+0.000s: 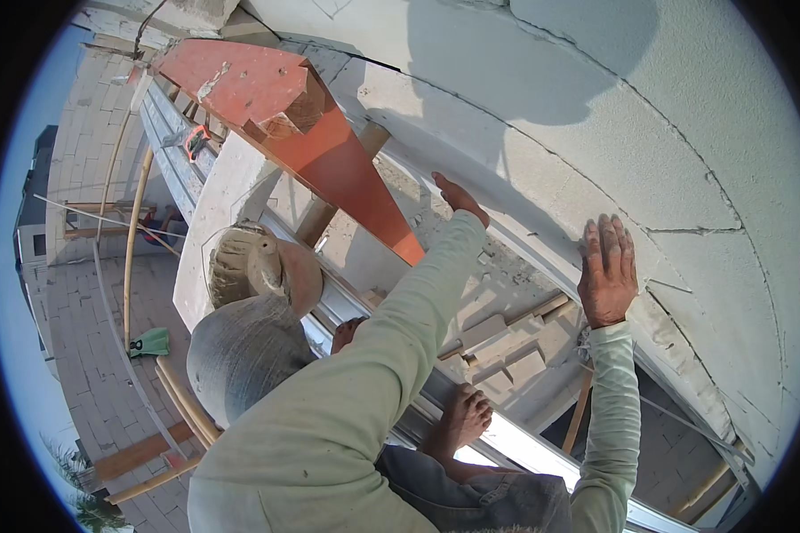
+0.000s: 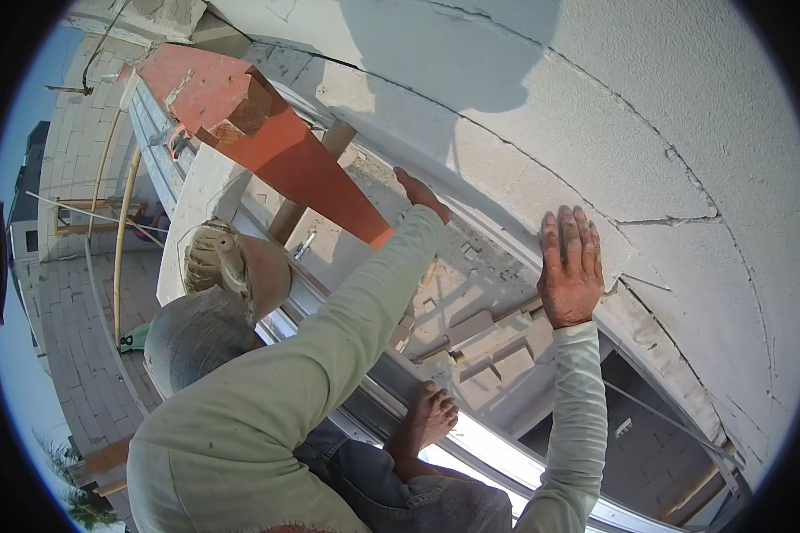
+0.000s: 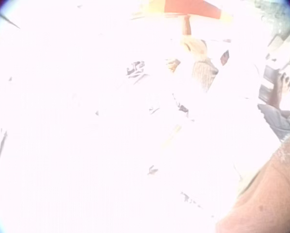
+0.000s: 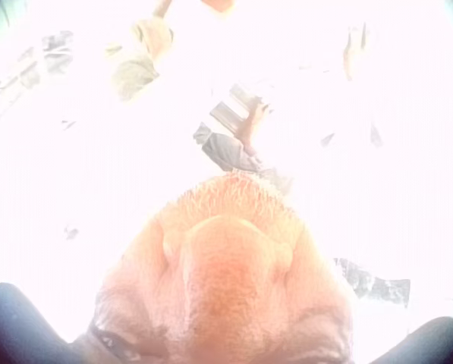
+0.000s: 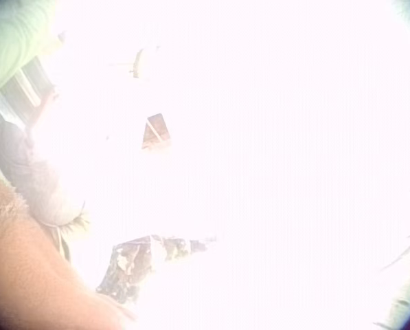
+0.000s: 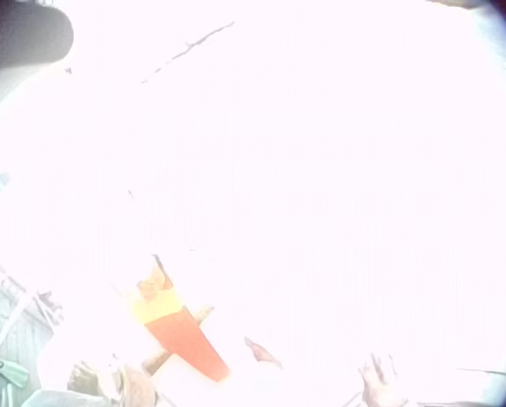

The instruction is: The person hammers a wall block with a hammer, fits block pieces into place on the wall, and applies mortar with a trowel while holding a wooden board against the structure.

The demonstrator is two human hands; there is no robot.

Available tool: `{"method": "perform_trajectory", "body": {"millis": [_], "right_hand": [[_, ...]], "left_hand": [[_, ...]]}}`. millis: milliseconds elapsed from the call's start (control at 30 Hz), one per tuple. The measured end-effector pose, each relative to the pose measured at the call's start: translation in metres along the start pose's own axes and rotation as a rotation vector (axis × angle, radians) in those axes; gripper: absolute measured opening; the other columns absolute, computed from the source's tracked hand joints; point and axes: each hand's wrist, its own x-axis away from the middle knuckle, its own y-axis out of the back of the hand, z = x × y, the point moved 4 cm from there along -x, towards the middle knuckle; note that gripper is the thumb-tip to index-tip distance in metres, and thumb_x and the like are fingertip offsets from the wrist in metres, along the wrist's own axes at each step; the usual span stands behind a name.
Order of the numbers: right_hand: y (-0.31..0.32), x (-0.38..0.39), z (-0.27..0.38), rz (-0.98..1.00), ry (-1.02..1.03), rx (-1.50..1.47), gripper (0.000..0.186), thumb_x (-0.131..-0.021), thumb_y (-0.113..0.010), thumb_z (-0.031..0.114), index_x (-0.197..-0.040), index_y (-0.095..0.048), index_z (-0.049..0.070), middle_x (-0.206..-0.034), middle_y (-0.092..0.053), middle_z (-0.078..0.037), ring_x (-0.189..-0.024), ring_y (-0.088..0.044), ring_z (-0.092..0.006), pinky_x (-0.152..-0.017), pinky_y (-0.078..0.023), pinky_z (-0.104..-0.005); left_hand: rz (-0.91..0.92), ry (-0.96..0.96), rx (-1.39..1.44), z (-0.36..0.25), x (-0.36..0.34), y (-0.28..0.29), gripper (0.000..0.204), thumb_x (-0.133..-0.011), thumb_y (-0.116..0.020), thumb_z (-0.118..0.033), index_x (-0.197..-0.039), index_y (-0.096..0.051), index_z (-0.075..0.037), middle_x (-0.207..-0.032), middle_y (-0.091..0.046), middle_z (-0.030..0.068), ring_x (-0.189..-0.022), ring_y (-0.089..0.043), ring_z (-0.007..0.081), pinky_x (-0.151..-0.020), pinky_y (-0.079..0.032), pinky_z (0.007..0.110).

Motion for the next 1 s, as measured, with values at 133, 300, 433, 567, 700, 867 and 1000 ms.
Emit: {"method": "perform_trajectory", "body": {"millis": [133, 300, 433, 567, 700, 867, 1000], "right_hand": [[0.002, 0.001, -0.003, 0.031, 0.009, 0.04, 0.049, -0.085, -0.055, 0.004, -0.133, -0.048, 0.012, -0.138, -0.047, -0.012, -0.131, -0.041, -0.0308, -0.112, -0.032, -0.0467], [0.013, -0.004, 0.011, 0.127, 0.009, 0.061, 0.048, -0.089, -0.051, 0.007, -0.136, -0.044, 0.01, -0.142, -0.042, -0.013, -0.136, -0.035, -0.0302, -0.115, -0.025, -0.0462], [0.026, 0.009, 0.008, 0.092, 0.016, 0.066, 0.048, -0.089, -0.056, 0.013, -0.135, -0.045, 0.008, -0.139, -0.042, -0.019, -0.136, -0.032, -0.0358, -0.113, -0.024, -0.0496], [0.052, 0.008, 0.021, 0.019, 0.088, 0.053, 0.038, -0.087, -0.056, 0.011, -0.124, -0.05, 0.003, -0.135, -0.044, -0.023, -0.133, -0.035, -0.0397, -0.111, -0.026, -0.0533], [0.081, 0.0, 0.029, -0.054, 0.071, 0.038, 0.035, -0.085, -0.058, 0.008, -0.119, -0.051, 0.003, -0.13, -0.048, -0.022, -0.128, -0.04, -0.0406, -0.109, -0.027, -0.0553], [0.104, -0.018, 0.033, -0.099, 0.06, -0.037, 0.034, -0.083, -0.059, 0.008, -0.115, -0.052, 0.0, -0.122, -0.051, -0.022, -0.121, -0.045, -0.0401, -0.107, -0.03, -0.0555], [0.118, -0.048, 0.03, -0.12, 0.057, -0.049, 0.033, -0.078, -0.062, 0.007, -0.11, -0.056, -0.001, -0.115, -0.053, -0.021, -0.113, -0.049, -0.0399, -0.103, -0.035, -0.0525]], "left_hand": [[0.102, -0.089, 0.042, -0.012, 0.05, -0.023, 0.096, -0.08, -0.034, -0.079, -0.153, -0.002, -0.025, -0.16, 0.002, 0.0019, -0.146, -0.003, 0.0227, -0.114, 0.002, 0.048], [0.128, -0.139, 0.043, -0.027, 0.087, -0.045, 0.097, -0.077, -0.035, -0.081, -0.153, -0.004, -0.028, -0.16, 0.0, 0.0021, -0.146, -0.003, 0.0224, -0.114, 0.001, 0.049], [0.106, -0.099, -0.007, -0.05, 0.158, -0.072, 0.1, -0.076, -0.04, -0.079, -0.153, -0.005, -0.025, -0.159, -0.001, 0.003, -0.145, -0.006, 0.0231, -0.114, -0.004, 0.05], [-0.042, -0.107, 0.009, -0.081, 0.196, -0.083, 0.102, -0.079, -0.046, -0.072, -0.151, -0.008, -0.01, -0.158, -0.009, 0.0136, -0.142, -0.02, 0.0284, -0.115, -0.017, 0.044], [-0.008, -0.122, -0.031, -0.084, 0.184, -0.092, 0.104, -0.078, -0.048, -0.071, -0.151, -0.007, -0.009, -0.157, -0.011, 0.0129, -0.142, -0.019, 0.0291, -0.114, -0.017, 0.044], [0.078, -0.171, -0.141, -0.096, 0.226, -0.101, 0.097, -0.082, -0.047, -0.067, -0.15, -0.011, -0.008, -0.156, -0.015, 0.0115, -0.141, -0.021, 0.0277, -0.114, -0.015, 0.043], [0.214, -0.283, -0.189, -0.112, 0.275, -0.1, 0.097, -0.084, -0.047, -0.065, -0.149, -0.014, -0.001, -0.154, -0.019, 0.0196, -0.14, -0.025, 0.0328, -0.112, -0.021, 0.036]]}}
